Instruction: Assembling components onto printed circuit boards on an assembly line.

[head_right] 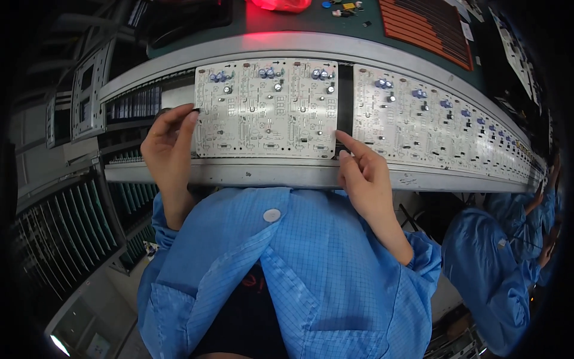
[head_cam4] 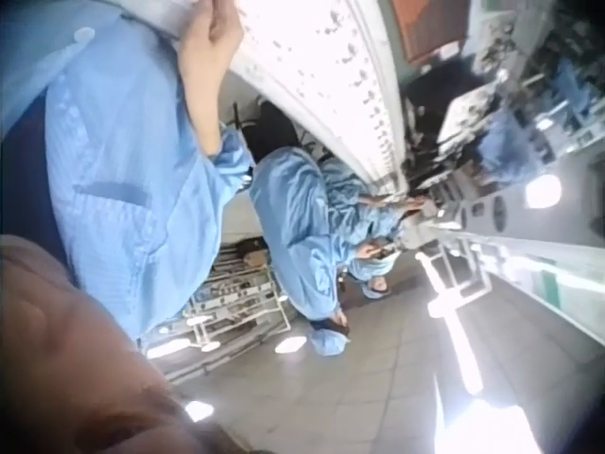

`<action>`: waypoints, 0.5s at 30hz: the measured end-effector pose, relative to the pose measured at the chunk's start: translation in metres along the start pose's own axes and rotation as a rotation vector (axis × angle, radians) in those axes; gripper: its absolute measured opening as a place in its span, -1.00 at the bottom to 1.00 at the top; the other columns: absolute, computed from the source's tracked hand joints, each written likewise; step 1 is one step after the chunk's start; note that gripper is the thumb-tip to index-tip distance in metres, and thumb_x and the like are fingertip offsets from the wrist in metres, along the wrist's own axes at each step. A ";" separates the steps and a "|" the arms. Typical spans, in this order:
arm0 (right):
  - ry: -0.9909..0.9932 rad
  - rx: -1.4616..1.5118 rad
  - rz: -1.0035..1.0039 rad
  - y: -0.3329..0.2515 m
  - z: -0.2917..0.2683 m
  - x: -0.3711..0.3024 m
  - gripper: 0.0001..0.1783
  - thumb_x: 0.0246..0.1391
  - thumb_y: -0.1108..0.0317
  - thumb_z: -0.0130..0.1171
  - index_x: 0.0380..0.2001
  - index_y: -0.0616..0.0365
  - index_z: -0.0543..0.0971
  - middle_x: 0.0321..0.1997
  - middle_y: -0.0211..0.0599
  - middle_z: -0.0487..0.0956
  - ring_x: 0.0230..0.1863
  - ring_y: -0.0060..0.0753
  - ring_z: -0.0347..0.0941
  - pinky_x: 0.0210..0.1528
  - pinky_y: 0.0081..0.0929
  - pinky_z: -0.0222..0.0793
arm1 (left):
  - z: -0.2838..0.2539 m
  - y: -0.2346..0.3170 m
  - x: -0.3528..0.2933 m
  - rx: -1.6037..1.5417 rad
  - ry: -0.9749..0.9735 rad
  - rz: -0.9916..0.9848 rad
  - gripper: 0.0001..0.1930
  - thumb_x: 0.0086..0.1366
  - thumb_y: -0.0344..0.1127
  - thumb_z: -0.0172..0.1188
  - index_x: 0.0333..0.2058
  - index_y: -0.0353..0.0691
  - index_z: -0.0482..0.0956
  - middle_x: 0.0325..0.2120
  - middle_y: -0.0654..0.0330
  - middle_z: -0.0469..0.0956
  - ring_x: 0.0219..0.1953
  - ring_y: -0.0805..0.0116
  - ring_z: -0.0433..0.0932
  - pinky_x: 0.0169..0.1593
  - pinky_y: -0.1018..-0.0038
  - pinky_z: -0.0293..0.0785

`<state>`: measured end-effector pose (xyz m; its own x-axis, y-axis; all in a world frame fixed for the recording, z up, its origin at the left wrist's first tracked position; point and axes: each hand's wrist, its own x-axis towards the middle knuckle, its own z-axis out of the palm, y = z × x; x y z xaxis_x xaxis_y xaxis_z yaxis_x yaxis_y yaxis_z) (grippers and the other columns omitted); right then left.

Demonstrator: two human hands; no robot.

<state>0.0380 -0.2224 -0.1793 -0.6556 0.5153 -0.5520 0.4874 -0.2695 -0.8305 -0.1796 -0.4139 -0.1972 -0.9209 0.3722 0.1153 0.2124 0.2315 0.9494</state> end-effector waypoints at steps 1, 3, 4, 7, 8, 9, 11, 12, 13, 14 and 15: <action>-0.008 0.012 -0.001 0.002 -0.003 0.003 -0.54 0.26 0.39 -0.08 0.18 0.35 0.36 -0.74 -0.62 0.28 -0.72 -0.78 0.09 -0.65 -0.73 -0.04 | 0.005 0.003 0.001 0.031 -0.070 0.005 -0.82 0.15 -0.56 0.26 -0.24 -0.38 0.63 -0.34 0.15 0.61 -0.32 0.51 0.54 -0.19 0.63 0.45; -0.032 0.029 0.005 0.004 -0.007 0.007 -0.54 0.26 0.39 -0.08 0.18 0.35 0.36 -0.74 -0.62 0.28 -0.72 -0.79 0.08 -0.65 -0.73 -0.05 | 0.013 0.008 0.000 0.083 -0.134 -0.009 -0.83 0.14 -0.54 0.27 -0.25 -0.38 0.64 -0.34 0.13 0.61 -0.33 0.50 0.54 -0.20 0.61 0.45; -0.036 0.022 0.000 0.005 -0.009 0.009 -0.55 0.26 0.38 -0.08 0.17 0.34 0.37 -0.74 -0.62 0.28 -0.72 -0.79 0.08 -0.65 -0.74 -0.05 | 0.017 0.010 -0.001 0.118 -0.203 -0.017 -0.83 0.13 -0.53 0.27 -0.26 -0.38 0.64 -0.35 0.12 0.60 -0.34 0.48 0.54 -0.22 0.60 0.45; -0.056 0.011 -0.003 0.009 -0.010 0.012 -0.56 0.26 0.37 -0.08 0.16 0.32 0.40 -0.74 -0.63 0.27 -0.72 -0.79 0.07 -0.65 -0.75 -0.06 | 0.022 0.018 -0.004 0.216 -0.327 -0.031 -0.83 0.12 -0.50 0.28 -0.28 -0.38 0.64 -0.37 0.10 0.61 -0.37 0.46 0.54 -0.26 0.58 0.45; -0.048 0.003 -0.006 0.009 -0.012 0.013 -0.57 0.26 0.37 -0.08 0.15 0.30 0.41 -0.74 -0.63 0.27 -0.72 -0.79 0.07 -0.64 -0.75 -0.06 | 0.024 0.021 -0.005 0.265 -0.387 -0.027 -0.83 0.12 -0.48 0.27 -0.28 -0.38 0.64 -0.38 0.09 0.61 -0.40 0.45 0.54 -0.29 0.57 0.45; -0.041 -0.006 -0.011 0.010 -0.013 0.014 -0.58 0.27 0.36 -0.08 0.14 0.29 0.43 -0.74 -0.63 0.27 -0.71 -0.79 0.07 -0.64 -0.75 -0.07 | 0.025 0.023 -0.005 0.313 -0.446 -0.022 -0.83 0.12 -0.47 0.26 -0.28 -0.39 0.64 -0.40 0.08 0.61 -0.43 0.44 0.54 -0.31 0.57 0.45; -0.041 -0.013 -0.011 0.008 -0.014 0.014 -0.58 0.27 0.35 -0.08 0.14 0.27 0.44 -0.73 -0.63 0.27 -0.71 -0.80 0.07 -0.63 -0.75 -0.07 | 0.027 0.026 -0.005 0.308 -0.475 -0.056 -0.83 0.13 -0.47 0.25 -0.28 -0.39 0.64 -0.42 0.09 0.62 -0.45 0.45 0.53 -0.34 0.56 0.44; -0.005 -0.029 -0.037 0.005 -0.014 0.013 -0.59 0.27 0.34 -0.08 0.14 0.25 0.45 -0.73 -0.63 0.27 -0.71 -0.80 0.07 -0.63 -0.74 -0.08 | 0.028 0.026 -0.006 0.295 -0.508 -0.084 -0.83 0.14 -0.47 0.24 -0.28 -0.39 0.64 -0.44 0.09 0.62 -0.48 0.45 0.52 -0.36 0.55 0.43; 0.031 -0.045 -0.062 0.003 -0.014 0.011 -0.59 0.28 0.32 -0.08 0.13 0.23 0.46 -0.73 -0.63 0.27 -0.70 -0.80 0.07 -0.63 -0.74 -0.08 | 0.028 0.026 -0.006 0.281 -0.539 -0.111 -0.83 0.15 -0.47 0.22 -0.28 -0.40 0.64 -0.46 0.09 0.63 -0.51 0.46 0.51 -0.39 0.55 0.43; 0.067 -0.061 -0.089 0.002 -0.014 0.011 -0.59 0.28 0.31 -0.07 0.13 0.22 0.46 -0.73 -0.63 0.27 -0.70 -0.80 0.07 -0.62 -0.74 -0.09 | 0.027 0.025 -0.007 0.288 -0.535 -0.116 -0.83 0.15 -0.47 0.22 -0.28 -0.40 0.64 -0.46 0.09 0.63 -0.51 0.46 0.51 -0.39 0.55 0.43; 0.059 -0.058 -0.087 0.003 -0.014 0.012 -0.59 0.28 0.31 -0.07 0.13 0.22 0.46 -0.73 -0.63 0.27 -0.70 -0.80 0.07 -0.62 -0.74 -0.09 | 0.027 0.023 -0.007 0.254 -0.546 -0.156 -0.83 0.16 -0.48 0.21 -0.28 -0.40 0.64 -0.48 0.09 0.63 -0.52 0.46 0.50 -0.40 0.54 0.43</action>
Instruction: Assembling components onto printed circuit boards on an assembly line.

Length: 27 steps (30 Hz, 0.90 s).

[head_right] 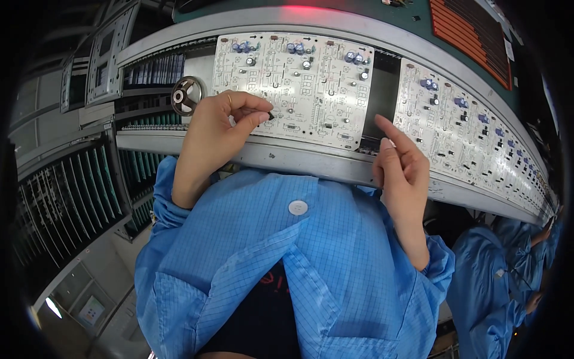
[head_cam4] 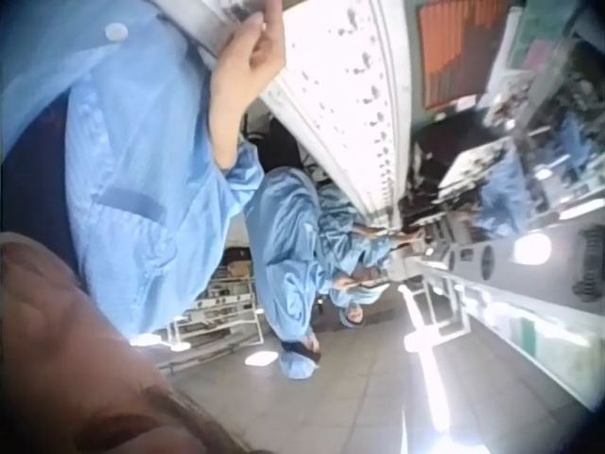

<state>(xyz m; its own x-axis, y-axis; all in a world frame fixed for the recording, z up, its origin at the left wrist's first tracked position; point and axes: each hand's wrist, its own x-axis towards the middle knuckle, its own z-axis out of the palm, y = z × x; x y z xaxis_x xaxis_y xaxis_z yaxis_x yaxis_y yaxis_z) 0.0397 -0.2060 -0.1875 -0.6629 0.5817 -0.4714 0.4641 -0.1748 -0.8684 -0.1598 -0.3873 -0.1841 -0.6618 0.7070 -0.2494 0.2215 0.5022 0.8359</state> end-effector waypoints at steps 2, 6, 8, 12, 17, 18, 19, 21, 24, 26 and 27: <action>0.024 -0.008 -0.036 0.002 -0.002 0.000 -0.59 0.29 0.28 -0.07 0.14 0.19 0.46 -0.73 -0.63 0.27 -0.70 -0.80 0.08 -0.62 -0.73 -0.10 | 0.001 -0.004 0.002 -0.090 -0.048 -0.045 -0.83 0.17 -0.49 0.18 -0.27 -0.40 0.64 -0.51 0.09 0.63 -0.55 0.46 0.50 -0.42 0.54 0.42; 0.039 -0.012 -0.085 0.004 -0.001 -0.001 -0.59 0.31 0.25 -0.06 0.14 0.16 0.47 -0.74 -0.62 0.27 -0.70 -0.80 0.07 -0.61 -0.74 -0.11 | 0.001 -0.010 0.004 -0.101 -0.062 -0.062 -0.82 0.18 -0.48 0.17 -0.25 -0.40 0.64 -0.51 0.09 0.63 -0.54 0.47 0.50 -0.42 0.54 0.42; 0.041 -0.013 -0.097 0.006 -0.002 -0.001 -0.59 0.31 0.25 -0.06 0.14 0.15 0.47 -0.74 -0.62 0.27 -0.70 -0.80 0.07 -0.61 -0.74 -0.11 | 0.002 -0.010 0.004 -0.111 -0.060 -0.072 -0.82 0.18 -0.48 0.17 -0.25 -0.40 0.64 -0.50 0.09 0.64 -0.54 0.47 0.50 -0.42 0.54 0.42; 0.040 -0.006 -0.131 0.007 -0.002 -0.001 -0.59 0.32 0.24 -0.07 0.14 0.15 0.47 -0.74 -0.62 0.27 -0.70 -0.81 0.07 -0.61 -0.75 -0.11 | 0.003 -0.008 0.004 -0.113 -0.047 -0.078 -0.83 0.18 -0.48 0.17 -0.26 -0.40 0.63 -0.49 0.07 0.64 -0.53 0.45 0.51 -0.41 0.53 0.43; 0.043 0.005 -0.164 0.008 0.001 0.000 -0.60 0.32 0.24 -0.07 0.13 0.15 0.47 -0.74 -0.61 0.27 -0.70 -0.81 0.07 -0.61 -0.75 -0.12 | 0.005 -0.010 0.005 0.044 0.025 0.033 -0.85 0.17 -0.49 0.16 -0.29 -0.36 0.62 -0.47 0.05 0.61 -0.43 0.28 0.53 -0.30 0.44 0.45; 0.040 0.005 -0.174 0.009 0.001 0.000 -0.60 0.32 0.24 -0.07 0.13 0.15 0.47 -0.74 -0.61 0.27 -0.70 -0.81 0.07 -0.61 -0.75 -0.12 | 0.005 -0.011 0.005 0.104 0.054 0.079 -0.86 0.17 -0.49 0.16 -0.29 -0.35 0.62 -0.46 0.05 0.60 -0.39 0.23 0.53 -0.26 0.40 0.46; 0.036 0.006 -0.184 0.009 0.001 0.001 -0.60 0.32 0.23 -0.08 0.13 0.16 0.47 -0.73 -0.61 0.27 -0.70 -0.81 0.07 -0.61 -0.75 -0.12 | 0.005 -0.010 0.006 0.105 0.055 0.078 -0.86 0.17 -0.49 0.16 -0.29 -0.35 0.62 -0.46 0.05 0.60 -0.39 0.23 0.53 -0.26 0.40 0.46; 0.035 0.001 -0.182 0.009 0.002 0.000 -0.60 0.33 0.23 -0.08 0.13 0.15 0.47 -0.73 -0.61 0.27 -0.70 -0.81 0.07 -0.61 -0.75 -0.12 | 0.003 -0.005 0.008 0.240 0.031 0.207 -0.88 0.16 -0.50 0.15 -0.31 -0.33 0.62 -0.44 0.05 0.58 -0.30 0.13 0.50 -0.18 0.35 0.44; 0.037 -0.009 -0.179 0.008 0.006 -0.001 -0.60 0.33 0.22 -0.07 0.13 0.15 0.47 -0.73 -0.61 0.28 -0.69 -0.82 0.07 -0.61 -0.75 -0.12 | 0.000 -0.006 0.008 0.314 0.006 0.286 -0.89 0.16 -0.51 0.15 -0.33 -0.32 0.61 -0.42 0.06 0.58 -0.24 0.08 0.47 -0.13 0.31 0.43; 0.035 -0.007 -0.195 0.009 0.007 -0.001 -0.60 0.33 0.21 -0.07 0.13 0.15 0.47 -0.73 -0.61 0.28 -0.69 -0.82 0.07 -0.60 -0.76 -0.11 | 0.000 -0.006 0.008 0.325 -0.018 0.314 -0.89 0.15 -0.52 0.15 -0.33 -0.33 0.61 -0.39 0.08 0.58 -0.21 0.06 0.45 -0.10 0.30 0.41; 0.034 -0.007 -0.203 0.010 0.006 -0.001 -0.60 0.33 0.21 -0.07 0.13 0.15 0.48 -0.72 -0.61 0.28 -0.69 -0.82 0.07 -0.60 -0.76 -0.11 | 0.001 -0.006 0.008 0.325 -0.018 0.315 -0.89 0.15 -0.52 0.15 -0.33 -0.33 0.61 -0.39 0.08 0.58 -0.21 0.06 0.45 -0.10 0.30 0.41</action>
<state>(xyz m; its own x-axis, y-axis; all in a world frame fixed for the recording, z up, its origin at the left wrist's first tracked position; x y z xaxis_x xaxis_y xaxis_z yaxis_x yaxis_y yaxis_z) 0.0416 -0.2132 -0.1961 -0.7231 0.6307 -0.2816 0.3272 -0.0463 -0.9438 -0.1657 -0.3847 -0.1915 -0.5141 0.8575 -0.0189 0.6250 0.3896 0.6764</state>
